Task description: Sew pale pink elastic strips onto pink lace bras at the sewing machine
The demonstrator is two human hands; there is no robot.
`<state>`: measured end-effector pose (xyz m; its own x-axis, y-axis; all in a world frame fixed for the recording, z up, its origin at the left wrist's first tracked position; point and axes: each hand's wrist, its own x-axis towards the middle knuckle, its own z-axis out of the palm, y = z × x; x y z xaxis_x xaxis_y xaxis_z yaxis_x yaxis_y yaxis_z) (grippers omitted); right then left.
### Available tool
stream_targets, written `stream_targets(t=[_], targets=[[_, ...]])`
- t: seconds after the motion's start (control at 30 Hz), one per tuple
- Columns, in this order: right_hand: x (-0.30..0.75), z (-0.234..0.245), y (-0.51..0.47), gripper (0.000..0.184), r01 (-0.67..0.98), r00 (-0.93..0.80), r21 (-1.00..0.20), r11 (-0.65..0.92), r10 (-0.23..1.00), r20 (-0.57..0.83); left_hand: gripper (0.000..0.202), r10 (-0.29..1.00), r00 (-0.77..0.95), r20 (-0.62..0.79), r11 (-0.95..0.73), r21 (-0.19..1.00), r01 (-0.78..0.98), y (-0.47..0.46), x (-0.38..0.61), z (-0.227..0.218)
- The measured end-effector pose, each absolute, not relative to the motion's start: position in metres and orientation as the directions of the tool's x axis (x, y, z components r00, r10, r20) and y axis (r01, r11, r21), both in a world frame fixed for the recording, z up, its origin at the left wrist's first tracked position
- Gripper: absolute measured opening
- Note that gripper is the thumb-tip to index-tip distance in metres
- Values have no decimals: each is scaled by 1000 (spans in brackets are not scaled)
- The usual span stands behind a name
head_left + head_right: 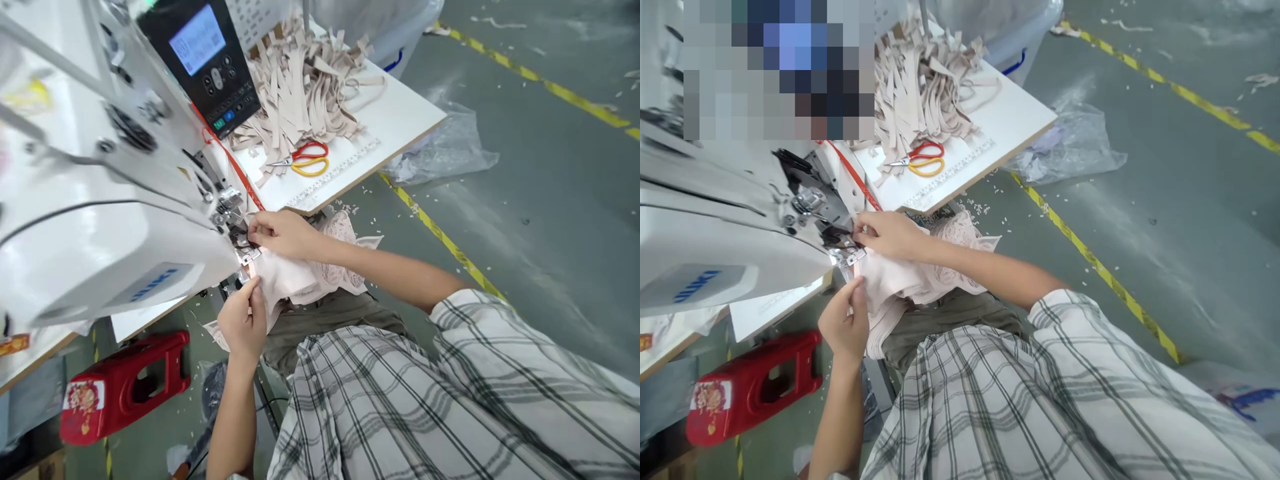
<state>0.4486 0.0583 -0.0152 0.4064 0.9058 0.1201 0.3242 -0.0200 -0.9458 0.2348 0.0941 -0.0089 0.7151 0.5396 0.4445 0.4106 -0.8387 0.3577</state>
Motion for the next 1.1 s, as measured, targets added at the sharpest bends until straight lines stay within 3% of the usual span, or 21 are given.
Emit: stream_targets(t=[0.07, 0.13, 0.23, 0.33, 0.43, 0.53, 0.6, 0.63, 0.7, 0.8, 0.87, 0.97, 1.1], targets=[[441, -19, 55, 16, 168, 432, -986, -4, 899, 70, 24, 611, 684, 398, -780, 449, 436, 92, 233, -5], [433, -26, 48, 23, -93, 427, -996, 13, 904, -28, 24, 663, 665, 343, -723, 523, 451, 91, 230, 0], [420, -35, 30, 40, -434, 320, -899, -66, 921, -223, 23, 702, 664, 259, -651, 612, 450, 89, 221, 6], [410, -42, 10, 43, -559, 234, -817, -140, 919, -318, 23, 716, 676, 176, -592, 667, 453, 87, 211, 10], [401, -43, -8, 36, -562, 248, -818, -122, 919, -307, 25, 698, 707, 111, -585, 658, 474, 83, 206, 13], [391, -40, -25, 27, -406, 316, -912, -59, 927, -200, 38, 587, 804, 97, -689, 581, 433, 77, 209, 12], [386, -38, -36, 20, -163, 332, -985, 50, 943, -7, 44, 478, 872, 110, -783, 502, 366, 74, 215, 8], [384, -38, -42, 17, -9, 312, -991, 135, 942, 126, 37, 427, 895, 130, -825, 461, 327, 72, 217, 6], [382, -40, -51, 12, 280, 224, -898, 340, 886, 405, 14, 334, 919, 208, -895, 374, 241, 71, 221, 0], [382, -44, -60, 10, 520, 104, -672, 527, 742, 663, 13, 190, 902, 388, -970, 217, 111, 72, 220, -6], [383, -44, -62, 12, 615, 68, -550, 565, 657, 751, 10, 122, 861, 495, -988, 139, 60, 73, 218, -8], [383, -40, -62, 14, 712, 16, -412, 568, 574, 819, 10, 95, 792, 603, -993, 118, 29, 72, 214, -9], [383, -36, -61, 14, 732, -20, -373, 570, 565, 825, 7, 96, 746, 659, -991, 135, 8, 73, 213, -9]])
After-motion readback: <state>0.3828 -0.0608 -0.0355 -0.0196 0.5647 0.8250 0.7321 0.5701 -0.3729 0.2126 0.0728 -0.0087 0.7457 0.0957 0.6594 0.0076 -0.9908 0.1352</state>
